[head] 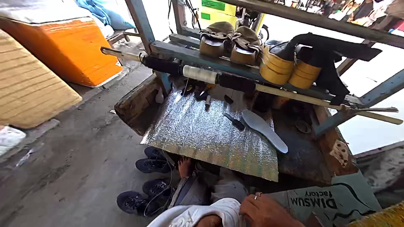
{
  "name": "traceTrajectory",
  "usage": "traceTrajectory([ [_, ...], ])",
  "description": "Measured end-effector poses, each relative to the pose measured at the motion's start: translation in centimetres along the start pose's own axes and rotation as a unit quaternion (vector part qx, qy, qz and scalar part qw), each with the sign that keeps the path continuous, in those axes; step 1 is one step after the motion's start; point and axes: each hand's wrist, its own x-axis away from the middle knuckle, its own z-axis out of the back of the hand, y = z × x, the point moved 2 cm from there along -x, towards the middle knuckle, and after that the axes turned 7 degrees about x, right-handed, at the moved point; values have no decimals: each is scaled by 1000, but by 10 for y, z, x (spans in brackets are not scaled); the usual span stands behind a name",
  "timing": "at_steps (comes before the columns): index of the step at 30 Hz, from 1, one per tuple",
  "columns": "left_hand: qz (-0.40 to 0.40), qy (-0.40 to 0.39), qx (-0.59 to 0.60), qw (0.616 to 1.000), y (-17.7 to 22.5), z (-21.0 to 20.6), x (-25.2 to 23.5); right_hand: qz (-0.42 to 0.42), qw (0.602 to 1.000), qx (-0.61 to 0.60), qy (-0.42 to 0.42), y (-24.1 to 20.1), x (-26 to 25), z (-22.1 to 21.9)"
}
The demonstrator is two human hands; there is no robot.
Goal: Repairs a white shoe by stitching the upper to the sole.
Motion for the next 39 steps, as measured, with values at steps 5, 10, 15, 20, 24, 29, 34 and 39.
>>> traceTrajectory([
  [5,59,-113,-94,987,14,16,12,8,997,-26,-70,0,1,5],
  [10,43,-114,-53,991,5,12,7,30,995,75,-57,10,-13,17],
  [15,-6,-54,20,998,-3,9,11,-55,989,134,-22,38,-4,34],
  [20,-95,-33,0,995,-15,6,16,-141,989,15,-41,53,32,18],
  [24,-98,-47,-15,994,-13,8,14,-74,958,-274,-48,28,50,-10],
  [29,-114,-41,-38,992,-11,9,14,-42,889,-448,86,13,43,0],
  [34,-108,-45,-39,992,-11,7,14,-122,973,-156,122,5,24,-13],
  [39,-99,-67,-21,993,-10,9,13,-191,958,-87,195,1,24,-4],
])
